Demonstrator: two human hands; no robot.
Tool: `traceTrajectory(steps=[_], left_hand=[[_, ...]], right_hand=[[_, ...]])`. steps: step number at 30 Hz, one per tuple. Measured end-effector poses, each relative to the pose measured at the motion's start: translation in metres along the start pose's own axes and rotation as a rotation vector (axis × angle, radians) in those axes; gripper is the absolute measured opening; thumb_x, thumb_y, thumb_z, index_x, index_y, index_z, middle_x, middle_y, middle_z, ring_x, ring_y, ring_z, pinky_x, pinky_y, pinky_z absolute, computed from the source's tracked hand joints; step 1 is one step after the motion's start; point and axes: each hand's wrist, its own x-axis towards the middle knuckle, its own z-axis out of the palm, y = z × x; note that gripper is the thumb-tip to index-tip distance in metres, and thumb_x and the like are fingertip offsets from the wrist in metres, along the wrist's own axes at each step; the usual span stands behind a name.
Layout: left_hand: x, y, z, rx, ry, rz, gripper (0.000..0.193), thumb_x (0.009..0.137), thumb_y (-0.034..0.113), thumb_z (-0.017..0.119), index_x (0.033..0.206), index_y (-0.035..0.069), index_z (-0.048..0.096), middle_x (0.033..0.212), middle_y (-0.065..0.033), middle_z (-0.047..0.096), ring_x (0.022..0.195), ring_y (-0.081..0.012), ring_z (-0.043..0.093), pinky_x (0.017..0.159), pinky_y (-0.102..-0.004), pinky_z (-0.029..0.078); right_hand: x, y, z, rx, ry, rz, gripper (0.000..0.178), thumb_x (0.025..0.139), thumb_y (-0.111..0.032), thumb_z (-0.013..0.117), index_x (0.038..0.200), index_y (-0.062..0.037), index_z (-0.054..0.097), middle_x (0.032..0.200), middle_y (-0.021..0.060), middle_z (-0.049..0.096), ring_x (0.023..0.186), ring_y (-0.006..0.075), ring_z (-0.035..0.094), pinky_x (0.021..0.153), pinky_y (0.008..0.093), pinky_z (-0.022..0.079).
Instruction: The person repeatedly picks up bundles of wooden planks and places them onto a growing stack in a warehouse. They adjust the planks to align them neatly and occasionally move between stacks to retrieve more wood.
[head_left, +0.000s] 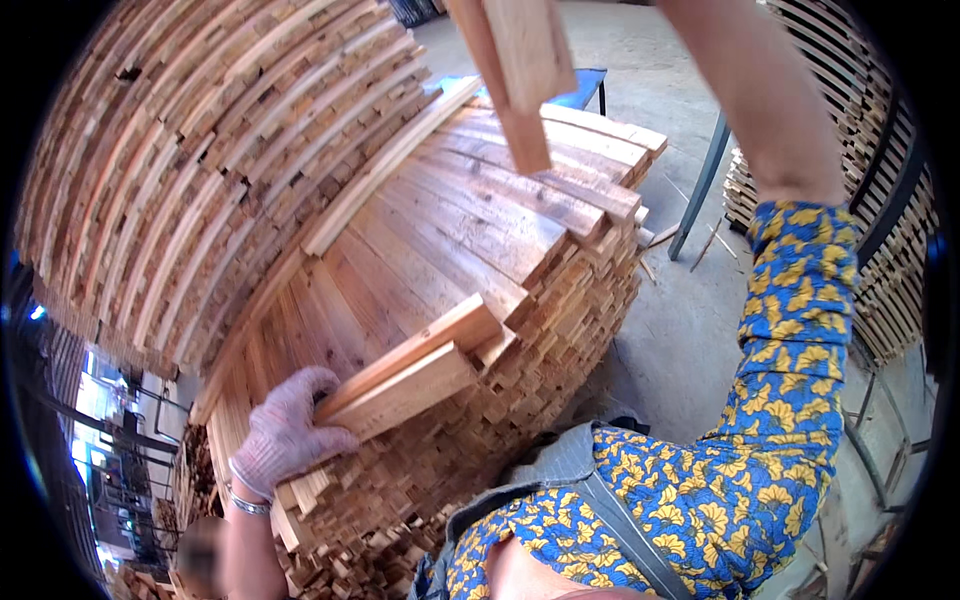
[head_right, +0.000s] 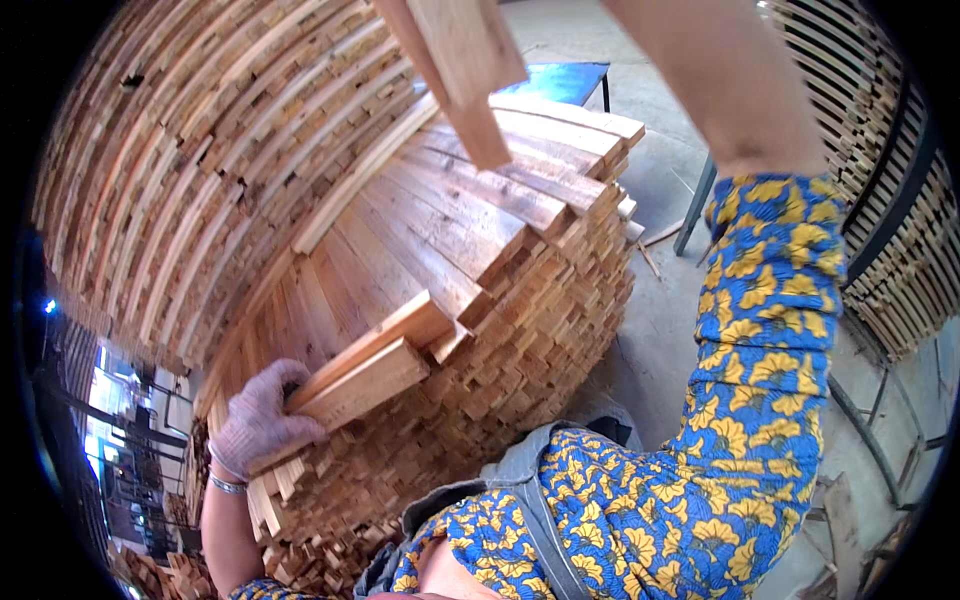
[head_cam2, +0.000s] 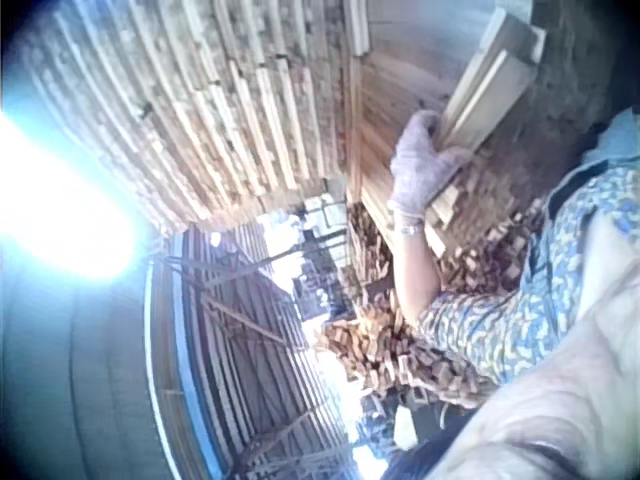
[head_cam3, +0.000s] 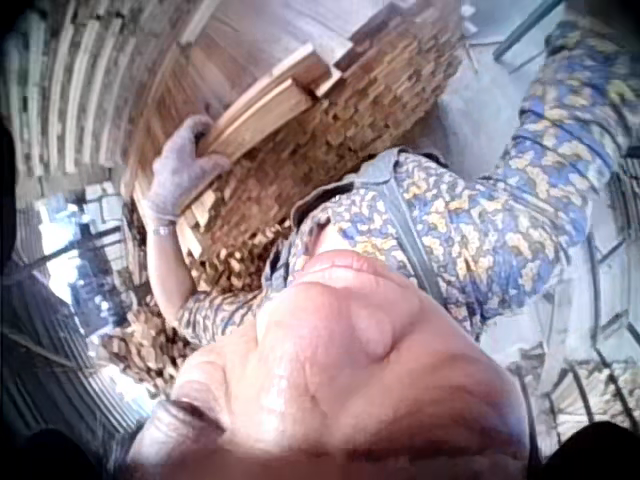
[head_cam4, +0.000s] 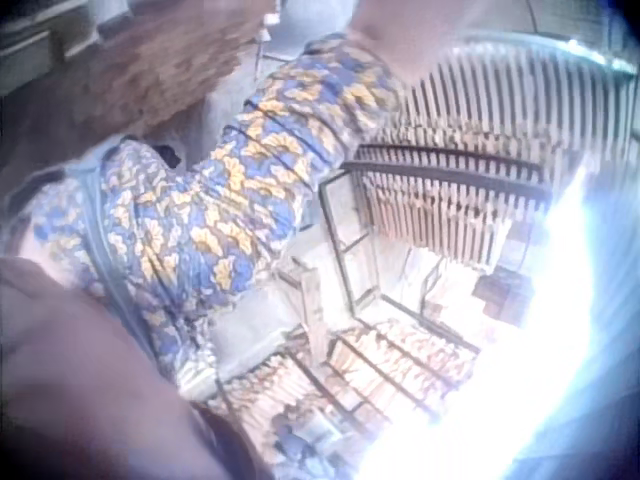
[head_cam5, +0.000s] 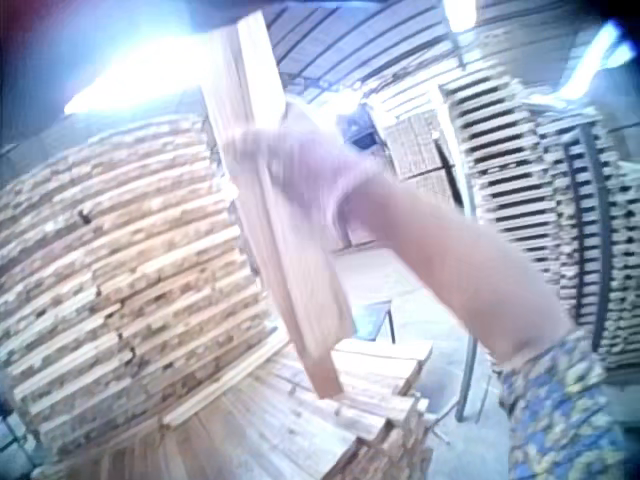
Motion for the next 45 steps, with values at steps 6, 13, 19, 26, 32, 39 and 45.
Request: traceTrajectory(steps=[6,13,19,26,32,39,45], left_hand=[[-0.009,-0.019,0.011,-0.068,-0.050,-0.063,0.074,0.068,0.028,0.084,0.131,0.007,0.051,0.123,-0.0156,0.060,0.118,-0.0291,0.056,0.100,-0.0354,0.045],[-0.015,0.010,-0.005,0.128,-0.029,-0.045,0.069,0.073,0.022,0.081,0.133,0.008,0.050,0.123,-0.0144,0.062,0.117,-0.0267,0.058,0.101,-0.0354,0.045],[-0.050,-0.027,-0.031,0.319,0.480,0.200,0.064,0.073,0.021,0.079,0.130,0.007,0.052,0.115,-0.0177,0.061,0.109,-0.0357,0.058,0.093,-0.0419,0.048],[-0.059,-0.065,0.013,0.078,0.177,-0.061,0.064,0.081,0.028,0.071,0.136,0.008,0.048,0.127,-0.0199,0.057,0.120,-0.0369,0.052,0.103,-0.0401,0.042],[-0.046,-0.087,0.011,-0.085,0.103,-0.019,0.062,0.088,0.042,0.062,0.139,0.008,0.049,0.137,-0.0194,0.052,0.129,-0.0349,0.047,0.108,-0.0379,0.037],[-0.027,-0.121,0.019,-0.055,0.255,-0.071,0.050,0.091,0.041,0.057,0.128,0.008,0.060,0.131,-0.0138,0.059,0.121,-0.0299,0.054,0.104,-0.0375,0.041],[-0.049,-0.093,0.033,0.049,0.230,-0.187,0.069,0.085,0.042,0.063,0.143,0.011,0.042,0.136,-0.0198,0.052,0.120,-0.0357,0.054,0.101,-0.0404,0.043]], right_hand=[[-0.145,0.049,0.062,-0.374,0.277,0.413,0.093,0.070,-0.041,0.081,0.140,-0.0009,0.034,0.118,0.0232,0.059,0.110,0.0304,0.059,0.092,0.0369,0.050],[-0.116,0.058,0.074,-0.510,0.081,0.541,0.088,0.072,-0.043,0.077,0.140,-0.0059,0.035,0.112,0.0193,0.064,0.103,0.0302,0.064,0.088,0.0368,0.052],[-0.084,0.027,0.085,-0.876,-0.465,0.450,0.060,0.082,-0.032,0.067,0.132,-0.0078,0.043,0.097,0.0212,0.066,0.091,0.0363,0.066,0.081,0.0412,0.054],[-0.150,0.055,0.117,-0.810,-1.153,0.686,0.066,0.080,-0.039,0.071,0.132,-0.0036,0.048,0.113,0.0226,0.064,0.107,0.0356,0.062,0.096,0.0410,0.048],[-0.126,0.097,0.109,-0.697,-1.404,0.860,0.075,0.072,-0.041,0.075,0.130,-0.0016,0.051,0.110,0.0234,0.065,0.101,0.0329,0.063,0.090,0.0399,0.049],[-0.111,0.111,0.121,-0.793,-1.453,0.601,0.056,0.070,-0.037,0.074,0.109,0.0007,0.058,0.093,0.0173,0.066,0.080,0.0270,0.063,0.073,0.0390,0.050],[-0.089,0.126,0.133,-0.431,-1.105,0.831,0.066,0.075,-0.027,0.071,0.127,0.0070,0.048,0.086,0.0189,0.065,0.084,0.0227,0.062,0.076,0.0355,0.048]])
